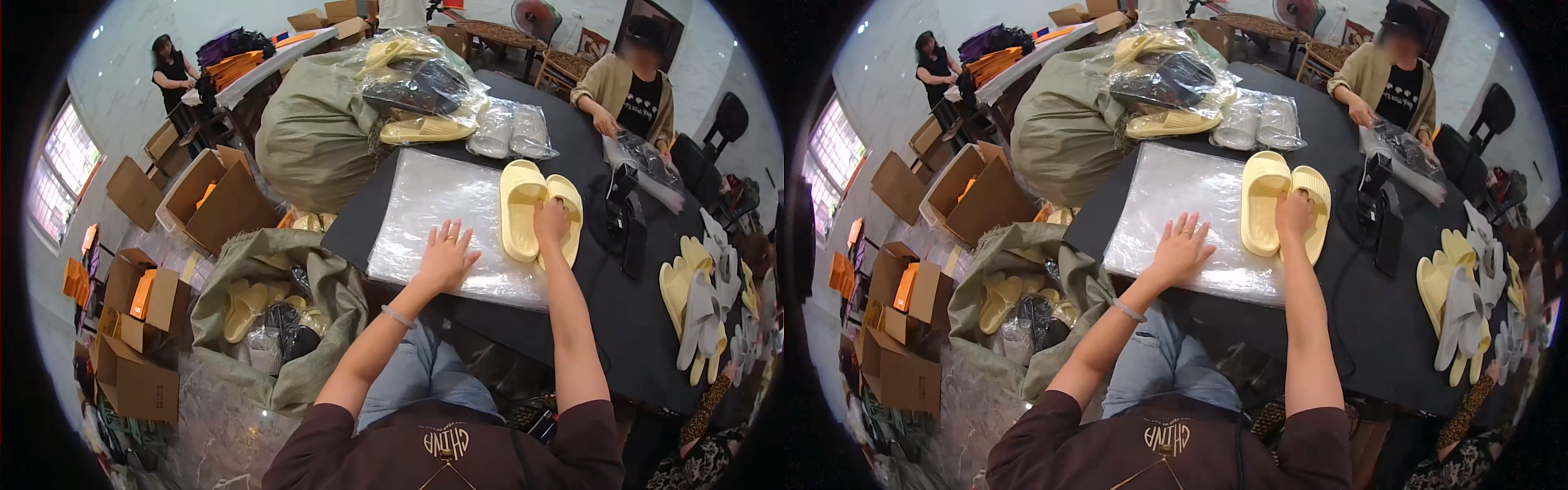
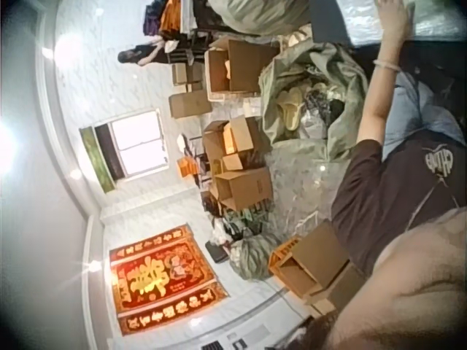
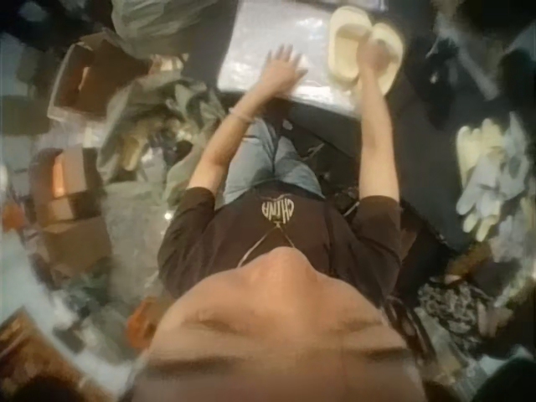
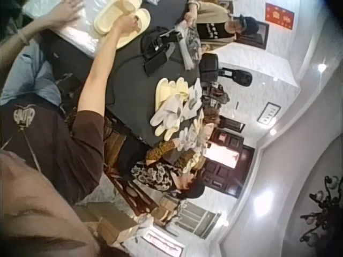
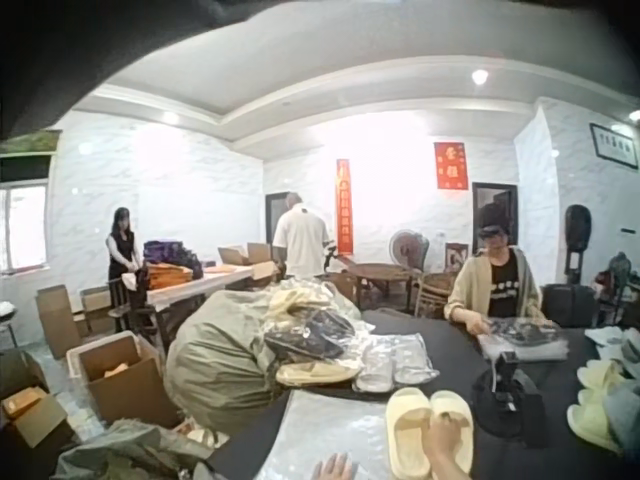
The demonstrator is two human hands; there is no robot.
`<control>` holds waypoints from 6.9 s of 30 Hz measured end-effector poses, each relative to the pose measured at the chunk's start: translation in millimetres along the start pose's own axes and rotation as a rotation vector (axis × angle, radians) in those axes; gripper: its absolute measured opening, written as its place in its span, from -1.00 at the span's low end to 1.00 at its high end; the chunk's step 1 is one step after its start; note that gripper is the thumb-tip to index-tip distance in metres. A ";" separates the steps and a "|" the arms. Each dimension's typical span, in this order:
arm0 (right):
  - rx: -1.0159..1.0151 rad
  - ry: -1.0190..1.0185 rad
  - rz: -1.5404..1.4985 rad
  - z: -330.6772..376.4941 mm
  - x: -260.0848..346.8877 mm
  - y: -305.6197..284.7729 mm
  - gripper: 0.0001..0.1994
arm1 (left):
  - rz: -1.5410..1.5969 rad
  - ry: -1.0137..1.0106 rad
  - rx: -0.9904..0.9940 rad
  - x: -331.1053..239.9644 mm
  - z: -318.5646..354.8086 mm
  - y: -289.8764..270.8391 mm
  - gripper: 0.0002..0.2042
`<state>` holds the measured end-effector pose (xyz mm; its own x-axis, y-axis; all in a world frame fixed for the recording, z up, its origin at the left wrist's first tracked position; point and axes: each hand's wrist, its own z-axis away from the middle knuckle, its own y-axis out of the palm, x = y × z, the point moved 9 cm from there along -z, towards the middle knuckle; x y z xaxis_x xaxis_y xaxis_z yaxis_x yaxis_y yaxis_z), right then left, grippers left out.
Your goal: The person repeatedly picks up pairs of slippers from a large sack and places them onto a table. The slippers are handled one pair at a time, often being placed on top of bubble wrap or plastic packaging. The person arranges the slippers on the table surface throughout the clip.
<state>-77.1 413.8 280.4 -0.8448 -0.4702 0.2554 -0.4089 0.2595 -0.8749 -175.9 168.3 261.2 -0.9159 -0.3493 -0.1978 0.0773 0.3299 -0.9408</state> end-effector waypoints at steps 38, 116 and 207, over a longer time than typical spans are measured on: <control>0.161 -0.325 -0.237 74.3 47.2 -32.0 -0.65 | 0.075 -0.049 -0.006 4.2 10.0 1.9 -0.36; 0.397 -0.570 -0.471 148.2 181.4 10.2 -0.74 | 0.005 -1.927 -0.143 380.2 686.0 156.9 -0.14; 0.347 -0.424 -0.577 142.3 177.3 -9.5 -0.82 | 1.106 -1.023 -0.947 381.6 416.9 -157.9 -0.76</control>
<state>-173.9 207.9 275.4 -0.3000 -0.7495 0.5902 -0.5520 -0.3682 -0.7481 -373.4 -382.8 219.5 0.0167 0.1321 -0.9911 -0.1418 0.9815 0.1285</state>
